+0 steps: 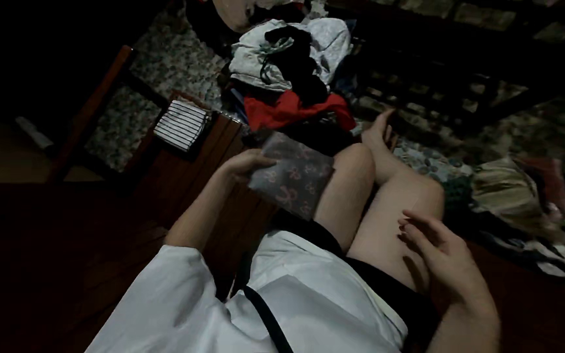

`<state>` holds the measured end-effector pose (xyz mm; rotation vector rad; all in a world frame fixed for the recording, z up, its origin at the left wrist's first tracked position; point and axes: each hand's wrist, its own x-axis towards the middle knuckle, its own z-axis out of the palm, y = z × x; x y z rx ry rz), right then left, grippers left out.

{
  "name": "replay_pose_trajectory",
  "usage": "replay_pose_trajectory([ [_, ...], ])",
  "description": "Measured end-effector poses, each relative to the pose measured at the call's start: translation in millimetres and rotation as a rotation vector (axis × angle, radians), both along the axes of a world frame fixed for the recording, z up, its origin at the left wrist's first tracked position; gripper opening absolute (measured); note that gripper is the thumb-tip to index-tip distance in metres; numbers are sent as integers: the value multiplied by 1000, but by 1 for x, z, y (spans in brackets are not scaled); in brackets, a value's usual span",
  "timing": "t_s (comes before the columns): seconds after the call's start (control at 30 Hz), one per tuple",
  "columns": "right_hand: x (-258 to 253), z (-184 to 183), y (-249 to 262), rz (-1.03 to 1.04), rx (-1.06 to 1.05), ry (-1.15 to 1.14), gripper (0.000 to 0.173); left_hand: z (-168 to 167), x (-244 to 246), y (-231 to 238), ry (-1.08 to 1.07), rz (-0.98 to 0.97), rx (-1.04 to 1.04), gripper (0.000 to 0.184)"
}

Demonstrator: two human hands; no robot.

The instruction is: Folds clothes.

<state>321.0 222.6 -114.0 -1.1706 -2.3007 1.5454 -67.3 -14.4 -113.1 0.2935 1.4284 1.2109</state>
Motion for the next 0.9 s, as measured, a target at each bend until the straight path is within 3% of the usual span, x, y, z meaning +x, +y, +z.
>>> replay_pose_trajectory([
  [0.2,-34,-8,6,79,-40,-67,46,22,-108,-49,214,340,-21,25],
  [0.3,-42,-6,10,73,-29,-123,47,30,-164,-78,306,577,101,22],
  [0.4,-41,0,15,14,-35,-154,48,17,-204,-111,335,807,204,23],
  [0.47,-36,5,19,-40,-68,-178,47,-20,-223,-134,343,897,172,32],
  [0.57,-36,9,23,-70,-104,-190,46,-85,-231,-160,298,982,-130,39],
  [0.67,-45,23,25,-104,-96,-228,43,-123,-228,-171,209,1013,-343,46],
  [0.77,-66,47,18,-170,-63,-315,38,-118,-226,-173,257,958,-352,45],
  [0.9,-48,19,39,-91,-105,-250,44,-116,-219,-191,286,1015,-200,51],
])
